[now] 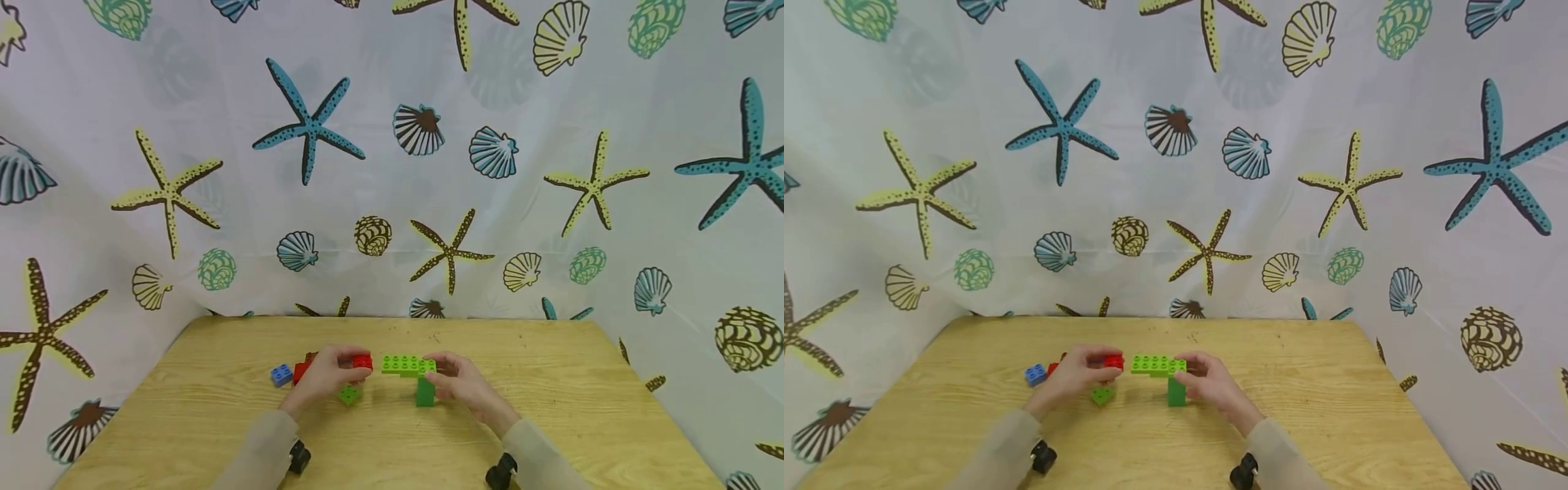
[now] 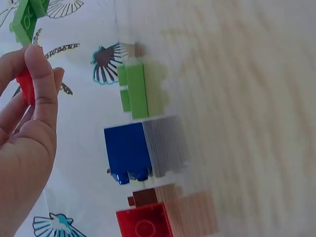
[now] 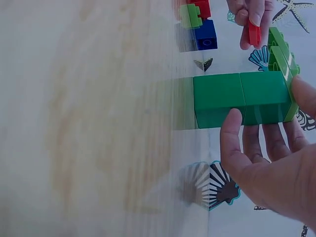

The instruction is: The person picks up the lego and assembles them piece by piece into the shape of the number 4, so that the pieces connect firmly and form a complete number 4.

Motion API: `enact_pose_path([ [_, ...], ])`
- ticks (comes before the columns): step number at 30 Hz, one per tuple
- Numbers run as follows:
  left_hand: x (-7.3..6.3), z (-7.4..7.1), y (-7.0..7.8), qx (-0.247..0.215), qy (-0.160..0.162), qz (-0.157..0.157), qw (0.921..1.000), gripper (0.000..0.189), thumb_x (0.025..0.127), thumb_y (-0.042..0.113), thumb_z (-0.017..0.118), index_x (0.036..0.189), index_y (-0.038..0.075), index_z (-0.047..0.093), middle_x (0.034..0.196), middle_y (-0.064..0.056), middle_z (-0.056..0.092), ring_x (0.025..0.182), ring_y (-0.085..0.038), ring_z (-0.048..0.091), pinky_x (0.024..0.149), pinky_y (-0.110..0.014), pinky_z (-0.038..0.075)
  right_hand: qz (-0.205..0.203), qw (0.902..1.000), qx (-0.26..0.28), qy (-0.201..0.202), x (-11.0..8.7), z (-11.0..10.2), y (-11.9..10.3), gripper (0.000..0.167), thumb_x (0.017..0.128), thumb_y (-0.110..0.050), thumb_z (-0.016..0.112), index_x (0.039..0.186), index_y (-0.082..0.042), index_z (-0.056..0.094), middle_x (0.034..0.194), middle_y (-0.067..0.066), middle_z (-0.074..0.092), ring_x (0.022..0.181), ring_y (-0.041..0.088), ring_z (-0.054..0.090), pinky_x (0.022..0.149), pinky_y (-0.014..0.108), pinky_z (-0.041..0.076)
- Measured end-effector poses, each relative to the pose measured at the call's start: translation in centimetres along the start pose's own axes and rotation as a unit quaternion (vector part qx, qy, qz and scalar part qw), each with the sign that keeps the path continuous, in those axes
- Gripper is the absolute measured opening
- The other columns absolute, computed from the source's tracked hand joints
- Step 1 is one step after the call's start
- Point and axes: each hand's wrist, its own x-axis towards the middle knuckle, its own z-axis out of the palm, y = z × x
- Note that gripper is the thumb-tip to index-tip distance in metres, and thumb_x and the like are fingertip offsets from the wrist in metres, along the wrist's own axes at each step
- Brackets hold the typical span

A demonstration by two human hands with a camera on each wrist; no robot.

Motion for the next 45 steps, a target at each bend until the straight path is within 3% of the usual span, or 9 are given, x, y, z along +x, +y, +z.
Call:
enact_pose_path([
  [6, 0.3, 1.4, 0.6, -0.019, -0.006, 0.013, 0.9997, 0.048, 0.091, 0.01, 0.069, 0.135, -0.004, 0.055, 0.115, -0.023, 0.067, 0.095, -0.028, 0.071, 0.086, -0.05, 0.055, -0.005, 1.0, 0.002, 0.005, 0.0, 0.0, 0.0, 0.052, 0.095, -0.027, 0.065, 0.141, -0.008, 0.05, 0.138, 0.012, 0.054, 0.109, 0.015, 0.059, 0.091, 0.046, 0.053],
  [13, 0.6, 2.3, 0.4, 0.0, 0.019, 0.004, 0.9998, 0.046, 0.088, 0.012, 0.073, 0.131, 0.004, 0.061, 0.117, -0.015, 0.068, 0.093, -0.023, 0.071, 0.083, -0.044, 0.057, -0.002, 1.0, 0.004, -0.002, -0.1, 0.0, 0.1, 0.052, 0.095, -0.027, 0.065, 0.141, -0.007, 0.05, 0.138, 0.013, 0.054, 0.109, 0.015, 0.059, 0.09, 0.045, 0.054],
  [19, 0.7, 2.5, 1.0, 0.015, 0.027, 0.016, 0.9994, 0.042, 0.088, 0.011, 0.073, 0.128, 0.009, 0.063, 0.11, -0.011, 0.071, 0.092, -0.029, 0.07, 0.081, -0.043, 0.057, -0.005, 1.0, 0.001, 0.003, 0.1, -0.2, -0.3, 0.049, 0.095, -0.027, 0.066, 0.139, -0.009, 0.052, 0.136, 0.012, 0.055, 0.108, 0.015, 0.059, 0.09, 0.046, 0.053],
  [22, 1.0, 2.7, 1.1, 0.027, 0.026, 0.027, 0.9989, 0.041, 0.087, 0.008, 0.073, 0.127, 0.007, 0.064, 0.108, -0.01, 0.071, 0.09, -0.024, 0.07, 0.079, -0.04, 0.058, -0.006, 1.0, 0.0, 0.005, 0.1, -0.2, -0.4, 0.048, 0.095, -0.026, 0.066, 0.138, -0.01, 0.053, 0.134, 0.011, 0.056, 0.106, 0.014, 0.059, 0.09, 0.046, 0.054],
  [29, 1.1, 3.3, 1.0, 0.031, 0.009, 0.027, 0.9991, 0.044, 0.086, 0.005, 0.074, 0.129, 0.005, 0.062, 0.111, -0.012, 0.07, 0.092, -0.018, 0.068, 0.076, -0.03, 0.058, 0.0, 1.0, 0.006, -0.001, -0.1, 0.0, -0.2, 0.05, 0.094, -0.027, 0.066, 0.139, -0.007, 0.052, 0.133, 0.012, 0.057, 0.104, 0.014, 0.06, 0.087, 0.044, 0.055],
  [36, 1.2, 3.5, 1.2, 0.021, -0.013, 0.029, 0.9993, 0.05, 0.086, 0.007, 0.075, 0.133, 0.007, 0.059, 0.122, -0.015, 0.067, 0.1, -0.021, 0.07, 0.081, -0.032, 0.058, -0.002, 1.0, 0.007, -0.001, 0.1, 0.0, -0.2, 0.048, 0.095, -0.026, 0.066, 0.137, -0.008, 0.054, 0.133, 0.012, 0.058, 0.104, 0.014, 0.06, 0.088, 0.046, 0.054],
  [45, 1.4, 3.8, 1.2, 0.005, -0.049, 0.028, 0.9984, 0.058, 0.087, 0.004, 0.072, 0.14, 0.007, 0.051, 0.12, -0.017, 0.068, 0.102, -0.023, 0.069, 0.083, -0.034, 0.058, -0.003, 1.0, 0.007, -0.002, 0.1, 0.0, -0.1, 0.046, 0.094, -0.025, 0.067, 0.136, -0.009, 0.055, 0.133, 0.012, 0.058, 0.105, 0.015, 0.06, 0.087, 0.044, 0.055],
])
